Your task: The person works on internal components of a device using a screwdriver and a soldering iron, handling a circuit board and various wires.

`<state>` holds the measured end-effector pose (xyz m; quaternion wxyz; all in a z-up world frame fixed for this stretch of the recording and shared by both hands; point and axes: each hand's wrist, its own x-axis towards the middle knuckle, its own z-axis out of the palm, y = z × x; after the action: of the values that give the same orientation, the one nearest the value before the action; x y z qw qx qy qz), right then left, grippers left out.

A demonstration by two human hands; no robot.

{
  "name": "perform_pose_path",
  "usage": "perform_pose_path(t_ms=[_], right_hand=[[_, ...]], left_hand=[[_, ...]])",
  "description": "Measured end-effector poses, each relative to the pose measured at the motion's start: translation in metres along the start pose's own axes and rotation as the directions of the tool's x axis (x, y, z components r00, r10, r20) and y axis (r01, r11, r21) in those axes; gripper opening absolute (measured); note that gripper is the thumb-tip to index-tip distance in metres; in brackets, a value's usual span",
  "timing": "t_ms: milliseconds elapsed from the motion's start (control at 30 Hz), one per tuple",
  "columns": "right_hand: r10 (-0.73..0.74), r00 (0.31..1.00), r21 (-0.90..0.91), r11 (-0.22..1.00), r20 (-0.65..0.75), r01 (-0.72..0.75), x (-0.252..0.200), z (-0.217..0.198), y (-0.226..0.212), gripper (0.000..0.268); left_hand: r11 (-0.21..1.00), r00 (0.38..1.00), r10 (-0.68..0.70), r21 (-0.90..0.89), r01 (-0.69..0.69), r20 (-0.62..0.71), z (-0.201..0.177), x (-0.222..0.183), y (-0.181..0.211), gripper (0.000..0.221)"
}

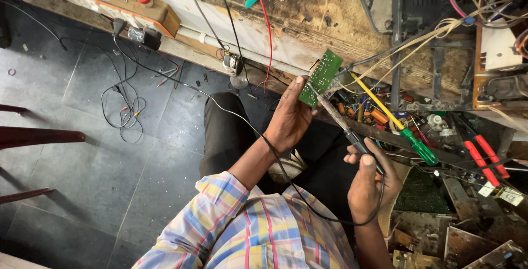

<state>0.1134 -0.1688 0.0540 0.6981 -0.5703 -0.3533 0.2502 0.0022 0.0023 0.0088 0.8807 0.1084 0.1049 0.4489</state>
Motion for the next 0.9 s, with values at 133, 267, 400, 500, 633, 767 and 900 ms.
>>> perform_pose_path(t_ms=[133, 267, 400, 500, 633, 767, 900], right_hand=[[-0.009, 1.000, -0.017, 1.000, 0.006, 0.009, 0.0001, -0.0009, -0.0011, 0.036], [-0.015, 0.999, -0.052, 0.999, 0.029, 0.017, 0.0005, -0.0031, -0.0040, 0.033], [-0.037, 0.999, -0.063, 0.997, 0.030, 0.039, 0.0019, -0.0035, -0.0051, 0.032], [-0.033, 0.999, -0.057, 0.998, 0.021, 0.034, 0.0025, -0.0037, -0.0042, 0.032], [-0.032, 0.999, -0.050, 0.998, 0.021, 0.033, 0.0034, -0.0049, -0.0018, 0.031], [-0.025, 0.999, -0.032, 0.999, 0.035, 0.026, 0.0045, -0.0070, -0.0006, 0.031], [-0.034, 0.998, -0.034, 0.999, 0.043, 0.035, 0.0058, -0.0098, 0.0005, 0.031]], left_hand=[[1.000, 1.000, -0.007, -0.008, 0.007, 0.000, 0.0029, 0.0007, 0.0007, 0.022], [1.000, 1.000, -0.006, 0.001, 0.006, -0.014, 0.0039, 0.0009, 0.0005, 0.020], [1.000, 1.000, 0.002, 0.020, -0.002, 0.005, 0.0043, 0.0004, 0.0007, 0.021], [1.000, 1.000, 0.013, 0.017, -0.012, -0.015, 0.0046, 0.0004, -0.0008, 0.021], [1.000, 1.000, 0.014, 0.021, -0.014, -0.025, 0.0039, 0.0011, -0.0020, 0.022], [0.999, 0.999, 0.018, 0.030, -0.017, -0.033, 0.0038, 0.0012, -0.0023, 0.023], [0.999, 0.999, 0.020, 0.032, -0.019, -0.034, 0.0036, 0.0016, -0.0029, 0.024]])
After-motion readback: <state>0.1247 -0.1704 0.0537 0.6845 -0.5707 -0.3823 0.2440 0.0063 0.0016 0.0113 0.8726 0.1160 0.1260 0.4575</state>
